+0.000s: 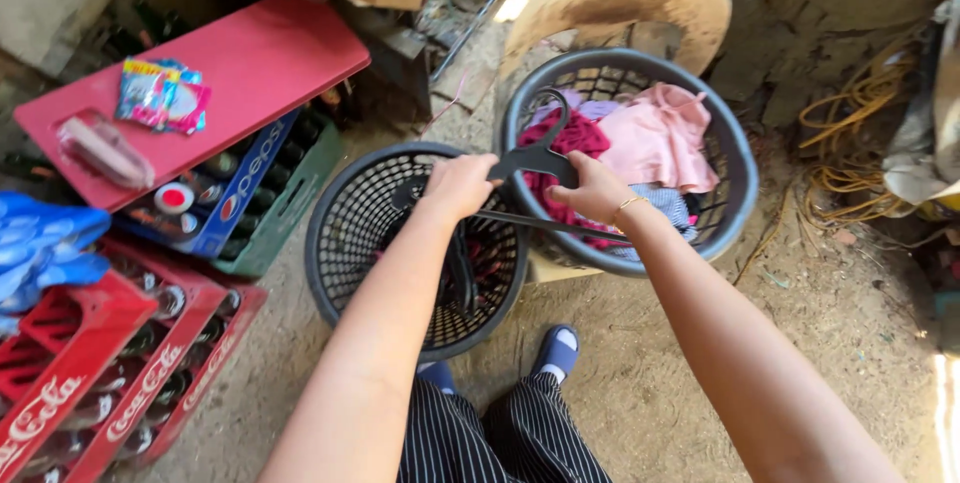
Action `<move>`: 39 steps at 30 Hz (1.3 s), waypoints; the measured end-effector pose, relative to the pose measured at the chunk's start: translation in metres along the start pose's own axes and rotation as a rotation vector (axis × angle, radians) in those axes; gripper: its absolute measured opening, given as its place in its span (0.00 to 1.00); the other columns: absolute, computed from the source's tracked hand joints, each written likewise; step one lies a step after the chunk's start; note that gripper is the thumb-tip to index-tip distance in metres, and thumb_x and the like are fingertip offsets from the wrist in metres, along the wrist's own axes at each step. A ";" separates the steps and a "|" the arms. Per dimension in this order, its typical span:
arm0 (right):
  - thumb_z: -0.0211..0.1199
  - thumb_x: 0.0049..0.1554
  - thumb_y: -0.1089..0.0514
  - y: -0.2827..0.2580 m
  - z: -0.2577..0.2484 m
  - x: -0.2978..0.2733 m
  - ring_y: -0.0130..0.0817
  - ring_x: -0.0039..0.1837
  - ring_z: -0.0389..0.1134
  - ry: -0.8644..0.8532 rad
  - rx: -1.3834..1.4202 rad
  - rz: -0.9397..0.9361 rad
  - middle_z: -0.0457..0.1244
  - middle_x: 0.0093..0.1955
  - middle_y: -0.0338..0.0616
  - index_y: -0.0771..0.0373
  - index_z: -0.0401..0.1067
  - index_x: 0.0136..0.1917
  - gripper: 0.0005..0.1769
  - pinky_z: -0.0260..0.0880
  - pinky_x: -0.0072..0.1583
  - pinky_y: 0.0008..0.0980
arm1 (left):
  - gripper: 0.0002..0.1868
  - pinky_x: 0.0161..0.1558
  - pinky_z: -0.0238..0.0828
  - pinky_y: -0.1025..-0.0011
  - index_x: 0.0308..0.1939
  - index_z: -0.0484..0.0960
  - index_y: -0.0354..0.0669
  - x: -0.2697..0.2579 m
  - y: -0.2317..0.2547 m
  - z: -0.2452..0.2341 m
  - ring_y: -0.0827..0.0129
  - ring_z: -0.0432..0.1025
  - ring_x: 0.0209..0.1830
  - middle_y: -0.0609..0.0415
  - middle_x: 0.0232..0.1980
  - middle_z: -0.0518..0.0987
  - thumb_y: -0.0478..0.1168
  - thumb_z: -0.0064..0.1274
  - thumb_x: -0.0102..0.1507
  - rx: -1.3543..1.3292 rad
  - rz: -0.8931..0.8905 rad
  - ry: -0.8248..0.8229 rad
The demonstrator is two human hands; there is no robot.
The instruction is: Hanging washed clothes on hangers and placing them on a drying rod.
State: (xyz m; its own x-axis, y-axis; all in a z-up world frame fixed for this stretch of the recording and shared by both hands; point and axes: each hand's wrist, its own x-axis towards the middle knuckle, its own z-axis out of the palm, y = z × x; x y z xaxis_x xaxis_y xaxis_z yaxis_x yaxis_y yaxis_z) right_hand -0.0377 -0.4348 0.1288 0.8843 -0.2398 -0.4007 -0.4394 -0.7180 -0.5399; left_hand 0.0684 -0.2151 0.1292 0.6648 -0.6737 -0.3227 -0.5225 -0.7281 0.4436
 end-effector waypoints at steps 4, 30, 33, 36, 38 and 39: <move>0.65 0.55 0.46 0.033 -0.043 -0.017 0.58 0.66 0.68 0.076 -0.076 0.015 0.67 0.60 0.61 0.56 0.69 0.67 0.28 0.68 0.65 0.52 | 0.27 0.68 0.63 0.46 0.67 0.74 0.52 0.018 0.058 0.007 0.51 0.68 0.71 0.47 0.67 0.77 0.56 0.46 0.67 -0.056 0.071 -0.130; 0.67 0.48 0.40 0.195 -0.106 0.004 0.52 0.65 0.69 -0.077 -0.148 0.015 0.71 0.58 0.51 0.41 0.73 0.61 0.27 0.69 0.65 0.47 | 0.18 0.69 0.53 0.46 0.57 0.67 0.56 0.143 0.075 0.129 0.54 0.64 0.72 0.51 0.63 0.75 0.55 0.34 0.69 -0.391 -0.529 0.132; 0.68 0.47 0.40 0.186 -0.110 0.011 0.51 0.64 0.70 -0.050 -0.143 -0.016 0.71 0.57 0.49 0.40 0.74 0.60 0.27 0.70 0.65 0.47 | 0.20 0.67 0.60 0.46 0.53 0.80 0.38 0.163 0.077 0.129 0.43 0.67 0.68 0.36 0.60 0.79 0.46 0.43 0.65 -0.710 -0.396 0.350; 0.71 0.46 0.40 0.168 -0.118 0.012 0.57 0.64 0.69 -0.008 -0.080 -0.076 0.70 0.58 0.54 0.43 0.71 0.62 0.31 0.69 0.65 0.52 | 0.23 0.70 0.61 0.52 0.60 0.79 0.36 0.122 0.165 0.066 0.50 0.66 0.71 0.39 0.65 0.77 0.44 0.49 0.64 -0.816 -0.305 0.195; 0.72 0.45 0.41 0.161 -0.120 0.014 0.57 0.64 0.69 -0.003 -0.063 -0.121 0.70 0.58 0.53 0.42 0.68 0.64 0.34 0.68 0.65 0.53 | 0.24 0.71 0.60 0.53 0.61 0.79 0.37 0.117 0.190 0.040 0.48 0.65 0.73 0.36 0.67 0.75 0.44 0.51 0.63 -0.826 -0.267 0.115; 0.73 0.44 0.41 0.158 -0.122 0.015 0.57 0.65 0.68 0.001 -0.045 -0.159 0.70 0.58 0.51 0.42 0.65 0.66 0.37 0.68 0.65 0.55 | 0.24 0.72 0.59 0.53 0.61 0.79 0.37 0.115 0.203 0.027 0.47 0.64 0.74 0.34 0.68 0.74 0.44 0.52 0.63 -0.837 -0.226 0.027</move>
State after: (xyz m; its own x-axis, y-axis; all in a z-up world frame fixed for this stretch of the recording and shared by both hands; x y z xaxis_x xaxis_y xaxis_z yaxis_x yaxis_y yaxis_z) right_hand -0.0748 -0.6312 0.1275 0.9423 -0.1215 -0.3120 -0.2863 -0.7755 -0.5626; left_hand 0.0241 -0.4441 0.1593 0.7236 -0.5130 -0.4618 0.1809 -0.5047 0.8441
